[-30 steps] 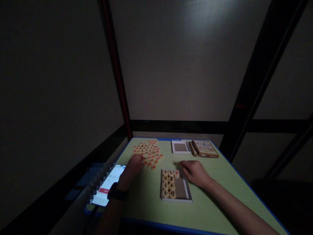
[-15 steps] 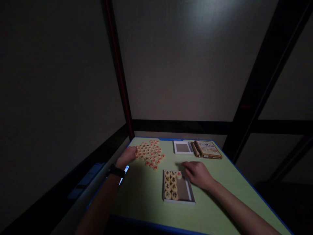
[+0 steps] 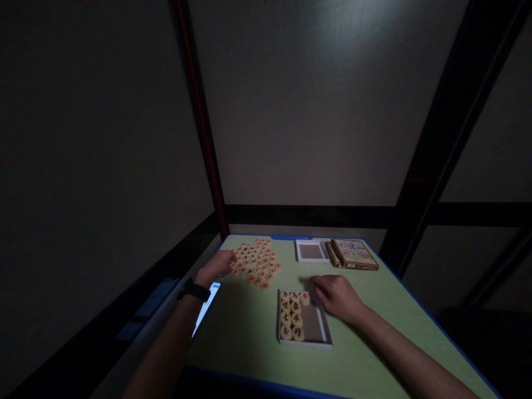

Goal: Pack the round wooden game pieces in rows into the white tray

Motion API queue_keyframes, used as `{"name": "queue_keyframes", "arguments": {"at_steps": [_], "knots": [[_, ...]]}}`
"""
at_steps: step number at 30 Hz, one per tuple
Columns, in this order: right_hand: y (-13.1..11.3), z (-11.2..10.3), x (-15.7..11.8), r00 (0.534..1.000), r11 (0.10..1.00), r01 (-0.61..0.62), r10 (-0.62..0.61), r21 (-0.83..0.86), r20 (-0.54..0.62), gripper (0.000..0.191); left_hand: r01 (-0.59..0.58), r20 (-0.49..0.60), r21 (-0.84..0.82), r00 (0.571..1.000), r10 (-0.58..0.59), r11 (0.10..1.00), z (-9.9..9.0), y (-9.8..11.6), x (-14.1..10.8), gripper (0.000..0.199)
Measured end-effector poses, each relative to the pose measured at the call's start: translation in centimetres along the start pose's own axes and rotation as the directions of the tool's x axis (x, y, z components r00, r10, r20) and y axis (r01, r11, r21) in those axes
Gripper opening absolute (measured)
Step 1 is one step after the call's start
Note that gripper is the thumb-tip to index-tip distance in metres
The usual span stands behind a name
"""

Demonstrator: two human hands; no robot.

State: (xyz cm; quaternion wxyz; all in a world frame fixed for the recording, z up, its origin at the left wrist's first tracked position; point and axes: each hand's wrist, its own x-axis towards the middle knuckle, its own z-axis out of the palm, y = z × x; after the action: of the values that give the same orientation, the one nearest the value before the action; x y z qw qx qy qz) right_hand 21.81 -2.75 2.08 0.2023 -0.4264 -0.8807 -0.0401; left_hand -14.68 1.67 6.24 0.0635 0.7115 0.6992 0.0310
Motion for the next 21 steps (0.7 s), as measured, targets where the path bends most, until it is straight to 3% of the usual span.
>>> {"name": "queue_keyframes", "arguments": {"at_steps": [10,21], "knots": [[0.0,-0.1,0.0,1.0,1.0,0.02,-0.02,0.022,-0.013,0.028,-0.04,0.037,0.063,0.999,0.037,0.997,-0.1,-0.2,-0.8,0.011],[0.0,0.1,-0.1,1.0,1.0,0.018,-0.018,0.011,-0.024,0.03,-0.033,-0.035,0.063,0.999,0.035,0.997,-0.5,-0.6,-0.6,0.021]]}}
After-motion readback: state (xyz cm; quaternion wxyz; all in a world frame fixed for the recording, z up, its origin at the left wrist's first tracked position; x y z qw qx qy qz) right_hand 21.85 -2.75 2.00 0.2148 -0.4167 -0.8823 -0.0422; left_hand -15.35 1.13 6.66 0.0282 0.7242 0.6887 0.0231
